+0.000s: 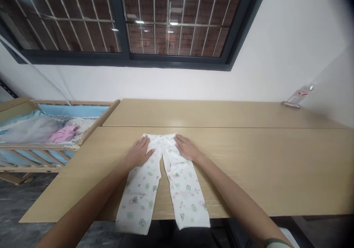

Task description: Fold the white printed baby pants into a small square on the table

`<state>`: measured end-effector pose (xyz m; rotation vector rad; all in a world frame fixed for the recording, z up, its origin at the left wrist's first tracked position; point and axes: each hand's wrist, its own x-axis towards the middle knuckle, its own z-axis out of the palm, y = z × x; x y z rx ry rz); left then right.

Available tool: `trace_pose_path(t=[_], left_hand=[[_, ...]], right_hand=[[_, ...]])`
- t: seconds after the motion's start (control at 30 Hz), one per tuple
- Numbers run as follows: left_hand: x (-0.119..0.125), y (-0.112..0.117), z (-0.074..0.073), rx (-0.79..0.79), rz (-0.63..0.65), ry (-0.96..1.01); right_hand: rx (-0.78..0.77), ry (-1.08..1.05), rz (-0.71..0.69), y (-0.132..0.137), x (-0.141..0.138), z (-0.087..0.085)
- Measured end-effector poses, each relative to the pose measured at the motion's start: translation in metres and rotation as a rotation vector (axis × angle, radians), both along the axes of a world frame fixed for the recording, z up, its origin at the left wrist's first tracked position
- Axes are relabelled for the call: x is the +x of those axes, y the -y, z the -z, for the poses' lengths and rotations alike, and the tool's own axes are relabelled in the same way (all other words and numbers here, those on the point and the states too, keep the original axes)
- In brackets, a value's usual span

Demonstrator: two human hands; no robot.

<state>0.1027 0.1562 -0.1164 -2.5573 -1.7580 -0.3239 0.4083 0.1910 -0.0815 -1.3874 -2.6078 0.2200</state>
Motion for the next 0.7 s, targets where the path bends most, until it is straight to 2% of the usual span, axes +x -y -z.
trace_pose_path(t=[0.23, 0.4, 0.6, 0.7], left_hand=[[-0.004, -0.041, -0.006, -0.06, -0.054, 0.008], [-0.003, -0.065, -0.007, -0.063, -0.064, 0.01], [-0.004, -0.071, -0.014, -0.077, -0.062, 0.021], [0.004, -0.06, -0.026, -0.072, -0.051, 0.034]], right_hand=[[0.008, -0.002, 0.04, -0.051, -0.004, 0.007], [-0.002, -0.003, 0.08, -0.068, -0.011, 0.011], [-0.045, -0.062, 0.1, -0.07, -0.01, 0.015], [-0.106, -0.174, 0.196, -0.077, -0.008, 0.013]])
